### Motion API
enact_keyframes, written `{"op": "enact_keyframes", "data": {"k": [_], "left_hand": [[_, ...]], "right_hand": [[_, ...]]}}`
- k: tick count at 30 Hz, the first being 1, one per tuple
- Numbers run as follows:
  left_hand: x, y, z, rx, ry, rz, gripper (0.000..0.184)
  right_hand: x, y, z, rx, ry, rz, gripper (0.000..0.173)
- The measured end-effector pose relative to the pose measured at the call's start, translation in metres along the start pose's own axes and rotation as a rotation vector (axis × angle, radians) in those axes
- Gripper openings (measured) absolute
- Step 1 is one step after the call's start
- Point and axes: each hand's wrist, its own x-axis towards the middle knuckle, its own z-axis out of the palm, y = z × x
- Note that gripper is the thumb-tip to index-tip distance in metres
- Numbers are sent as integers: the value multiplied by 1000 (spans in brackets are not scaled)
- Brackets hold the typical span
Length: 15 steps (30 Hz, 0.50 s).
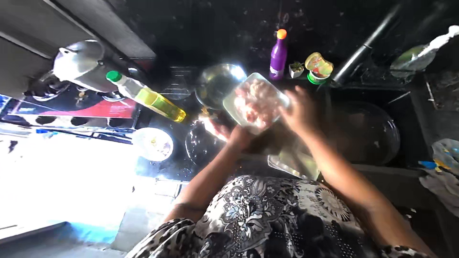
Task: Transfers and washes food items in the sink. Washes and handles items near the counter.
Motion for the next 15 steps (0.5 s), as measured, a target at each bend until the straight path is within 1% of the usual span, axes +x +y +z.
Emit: {"op": "enact_keyframes", "data": {"k": [2, 4, 6, 8, 12, 15], "left_hand": [[17, 7, -7, -98, 19, 12, 44], [29, 12, -9, -178, 48, 40, 46], [42, 14, -8, -237, 88, 69, 47], [57, 14, -10, -286, 106, 85, 45], [81, 17, -12, -314, 158, 104, 45], [87, 23, -7, -343, 185, 154, 42]], "right_hand": [[-13, 20, -15, -88, -91, 98, 54], [-34, 52, -19, -138, -147, 209, 50], [-62, 84, -24, -149, -203, 344, 48], [-94, 103, -37, -153, -252, 443, 47], [-152, 118, -60, -139, -232, 583, 45], [-182, 126, -65, -156, -192, 647, 44]]}}
